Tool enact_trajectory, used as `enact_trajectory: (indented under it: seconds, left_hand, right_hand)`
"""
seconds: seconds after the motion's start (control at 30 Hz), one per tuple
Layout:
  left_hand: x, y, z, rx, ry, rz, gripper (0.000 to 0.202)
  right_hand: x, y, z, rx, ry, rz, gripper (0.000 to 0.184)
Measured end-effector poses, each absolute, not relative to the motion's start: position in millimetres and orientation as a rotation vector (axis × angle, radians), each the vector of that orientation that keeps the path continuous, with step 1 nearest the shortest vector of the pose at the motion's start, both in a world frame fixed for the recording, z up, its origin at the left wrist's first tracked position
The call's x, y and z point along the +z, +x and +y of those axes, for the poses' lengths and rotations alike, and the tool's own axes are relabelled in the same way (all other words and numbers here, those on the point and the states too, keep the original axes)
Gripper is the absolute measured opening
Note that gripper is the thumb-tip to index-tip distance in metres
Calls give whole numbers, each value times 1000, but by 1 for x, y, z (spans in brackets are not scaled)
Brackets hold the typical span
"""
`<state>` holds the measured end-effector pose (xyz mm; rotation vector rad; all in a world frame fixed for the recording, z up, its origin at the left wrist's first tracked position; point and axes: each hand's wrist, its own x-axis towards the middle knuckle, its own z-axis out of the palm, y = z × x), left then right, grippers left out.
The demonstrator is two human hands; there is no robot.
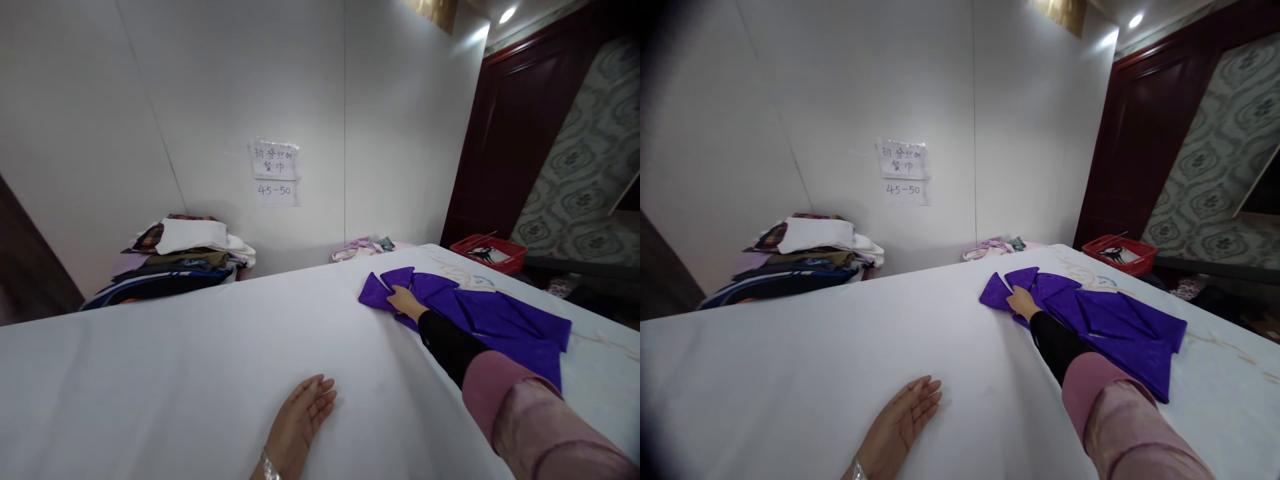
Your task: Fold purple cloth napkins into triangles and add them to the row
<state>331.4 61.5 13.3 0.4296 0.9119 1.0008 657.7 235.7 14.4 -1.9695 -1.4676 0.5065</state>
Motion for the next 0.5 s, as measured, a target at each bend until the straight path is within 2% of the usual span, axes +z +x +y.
enact_trajectory:
  seconds: [0.1,0.23,0.37,0.5]
  left_hand:
    - [13,331,62,1002,431,912,18]
    - [10,331,63,1003,428,910,18]
    - [6,330,64,992,432,908,23]
    - [2,328,67,975,428,916,28]
  right_hand:
    - [24,649,229,361,-2103,-1720,37]
    - [34,633,222,152,-2104,-2063,65]
    - [32,619,229,28,-1986,-2360,63]
    - [15,612,244,11,-2028,-2431,63]
